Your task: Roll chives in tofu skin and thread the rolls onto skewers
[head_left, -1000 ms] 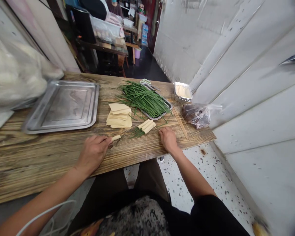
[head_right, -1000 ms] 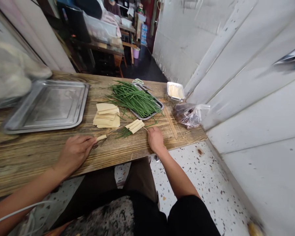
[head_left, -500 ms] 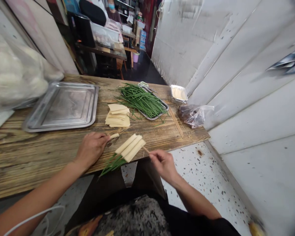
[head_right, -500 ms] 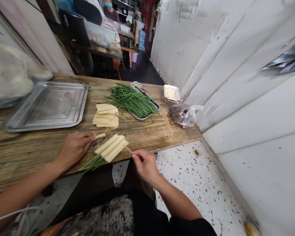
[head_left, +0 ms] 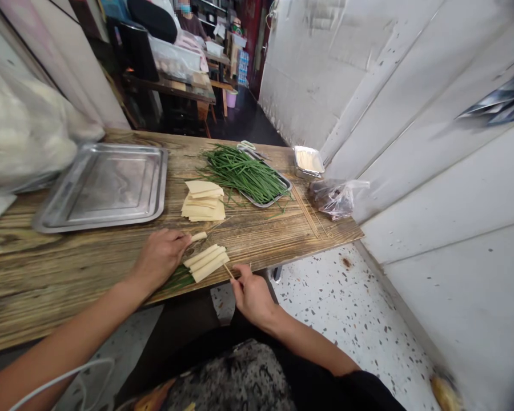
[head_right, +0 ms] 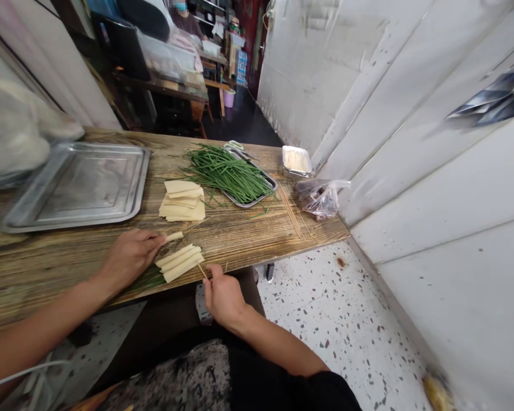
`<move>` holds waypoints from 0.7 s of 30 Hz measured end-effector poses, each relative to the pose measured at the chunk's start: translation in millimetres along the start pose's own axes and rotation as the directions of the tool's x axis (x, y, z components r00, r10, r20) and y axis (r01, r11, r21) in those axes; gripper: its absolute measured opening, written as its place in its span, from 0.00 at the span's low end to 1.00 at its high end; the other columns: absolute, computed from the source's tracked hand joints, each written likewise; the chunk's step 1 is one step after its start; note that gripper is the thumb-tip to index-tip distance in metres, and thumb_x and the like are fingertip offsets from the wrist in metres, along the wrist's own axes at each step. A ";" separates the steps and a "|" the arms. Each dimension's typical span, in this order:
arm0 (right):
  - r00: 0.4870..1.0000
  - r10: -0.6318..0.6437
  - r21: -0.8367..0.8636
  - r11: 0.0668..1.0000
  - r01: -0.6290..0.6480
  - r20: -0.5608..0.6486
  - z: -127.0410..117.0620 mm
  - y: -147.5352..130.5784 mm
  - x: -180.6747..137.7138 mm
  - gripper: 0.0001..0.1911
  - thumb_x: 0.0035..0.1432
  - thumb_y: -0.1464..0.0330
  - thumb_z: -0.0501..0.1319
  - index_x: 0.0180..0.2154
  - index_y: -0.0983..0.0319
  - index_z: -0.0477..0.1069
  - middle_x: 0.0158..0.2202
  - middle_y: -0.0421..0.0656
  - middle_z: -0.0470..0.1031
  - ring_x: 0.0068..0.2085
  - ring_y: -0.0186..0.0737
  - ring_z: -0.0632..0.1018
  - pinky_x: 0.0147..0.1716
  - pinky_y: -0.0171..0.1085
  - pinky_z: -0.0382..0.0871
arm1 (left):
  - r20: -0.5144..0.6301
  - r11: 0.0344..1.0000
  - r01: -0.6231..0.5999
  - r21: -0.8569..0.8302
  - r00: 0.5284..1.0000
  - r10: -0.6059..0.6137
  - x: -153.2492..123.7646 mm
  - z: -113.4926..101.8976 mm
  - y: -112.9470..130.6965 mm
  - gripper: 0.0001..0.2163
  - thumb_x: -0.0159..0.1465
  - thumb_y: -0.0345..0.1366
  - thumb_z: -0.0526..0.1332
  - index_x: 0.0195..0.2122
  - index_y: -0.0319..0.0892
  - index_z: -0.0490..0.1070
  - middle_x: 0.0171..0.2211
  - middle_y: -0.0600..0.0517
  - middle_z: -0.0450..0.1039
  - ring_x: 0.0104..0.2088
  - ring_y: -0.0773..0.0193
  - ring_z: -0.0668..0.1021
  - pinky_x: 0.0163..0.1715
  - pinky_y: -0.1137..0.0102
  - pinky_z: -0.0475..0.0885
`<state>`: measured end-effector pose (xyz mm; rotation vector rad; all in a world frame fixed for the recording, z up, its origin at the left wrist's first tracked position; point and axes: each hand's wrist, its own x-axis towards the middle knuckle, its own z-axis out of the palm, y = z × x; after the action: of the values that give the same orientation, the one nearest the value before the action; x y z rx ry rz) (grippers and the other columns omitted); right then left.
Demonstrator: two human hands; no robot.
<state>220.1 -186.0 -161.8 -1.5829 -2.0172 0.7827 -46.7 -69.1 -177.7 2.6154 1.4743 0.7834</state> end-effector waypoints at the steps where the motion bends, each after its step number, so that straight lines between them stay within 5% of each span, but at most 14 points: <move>1: 1.000 -0.025 -0.038 0.999 0.025 -0.011 0.7 -0.2 0.3 0.13 0.71 0.69 0.57 0.53 0.63 0.73 0.32 0.45 0.82 0.31 0.45 0.83 0.34 0.37 0.73 | 0.004 1.000 -0.002 0.000 1.000 0.002 0.1 0.1 0.2 0.29 0.78 0.50 0.44 0.37 0.41 0.82 0.37 0.41 0.84 0.34 0.55 0.74 0.38 0.59 0.66; 8: 0.985 -0.160 -0.082 0.984 0.156 -0.056 11.2 7.0 -3.3 0.12 0.73 0.68 0.55 0.48 0.60 0.76 0.37 0.48 0.85 0.37 0.45 0.86 0.39 0.36 0.77 | 0.041 1.000 -0.024 -0.005 0.999 0.024 1.6 -3.1 -1.1 0.25 0.78 0.45 0.48 0.37 0.41 0.83 0.36 0.42 0.83 0.34 0.56 0.73 0.39 0.60 0.66; 21: 0.987 -0.151 -0.051 0.988 0.149 -0.047 8.5 0.3 0.6 0.15 0.73 0.71 0.54 0.47 0.63 0.80 0.40 0.49 0.86 0.40 0.43 0.87 0.42 0.34 0.77 | -0.047 0.995 -0.084 -0.060 0.996 0.081 0.3 -2.3 -1.7 0.25 0.79 0.43 0.48 0.40 0.40 0.84 0.33 0.45 0.81 0.33 0.59 0.72 0.37 0.64 0.66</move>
<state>214.5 -186.6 -168.2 -1.4412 -2.1042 0.6362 -49.0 -68.4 -176.1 2.6447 1.3371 0.8849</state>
